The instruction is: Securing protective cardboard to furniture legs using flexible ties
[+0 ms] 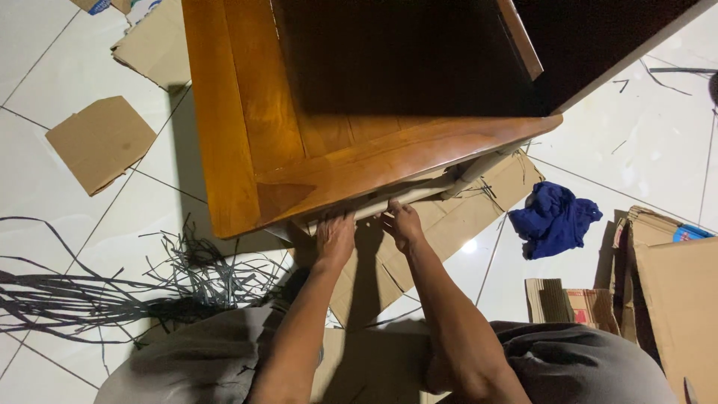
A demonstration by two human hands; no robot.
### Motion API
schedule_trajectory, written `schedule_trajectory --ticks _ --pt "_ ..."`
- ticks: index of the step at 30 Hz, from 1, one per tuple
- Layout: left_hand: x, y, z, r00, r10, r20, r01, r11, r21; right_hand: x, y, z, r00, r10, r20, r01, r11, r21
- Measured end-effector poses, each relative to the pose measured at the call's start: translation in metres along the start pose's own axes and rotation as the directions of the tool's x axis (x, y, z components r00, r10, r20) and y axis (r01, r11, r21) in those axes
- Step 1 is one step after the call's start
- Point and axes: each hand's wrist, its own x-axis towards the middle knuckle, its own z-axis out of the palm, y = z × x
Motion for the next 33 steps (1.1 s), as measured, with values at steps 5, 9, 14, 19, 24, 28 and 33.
schedule_trajectory --ticks 5,9,14,19,24,28,33 --pt "0.009 -0.013 0.039 0.998 -0.008 0.069 0.009 1.000 -0.013 -0.036 -0.012 0.007 1.000 0.007 0.015 -0.005 0.991 -0.135" --pt "0.015 -0.018 0.032 0.995 0.004 0.101 0.004 0.997 -0.079 -0.092 -0.018 0.019 1.000 -0.008 -0.030 -0.001 0.963 -0.270" --pt "0.015 -0.032 0.036 0.998 0.004 0.059 0.014 0.956 -0.293 -0.051 0.083 -0.056 0.993 -0.120 0.016 0.099 0.726 -0.680" --pt "-0.024 -0.004 -0.033 0.979 0.026 -0.201 -0.082 0.958 -0.275 -0.027 0.142 -0.116 0.994 -0.094 0.048 0.085 0.446 -0.891" --pt "-0.074 0.029 -0.101 0.885 0.144 -0.443 -0.317 0.884 -0.345 -0.042 0.127 -0.115 0.990 -0.116 0.078 0.116 0.374 -0.920" --pt "-0.100 0.010 -0.065 0.950 0.132 -0.284 -0.251 0.862 -0.440 -0.046 0.118 -0.109 0.984 -0.132 0.121 0.162 0.365 -0.917" --pt "-0.123 -0.021 0.011 0.997 -0.030 -0.069 -0.006 0.883 -0.470 -0.047 0.109 -0.115 0.976 -0.180 0.121 0.178 0.348 -0.921"
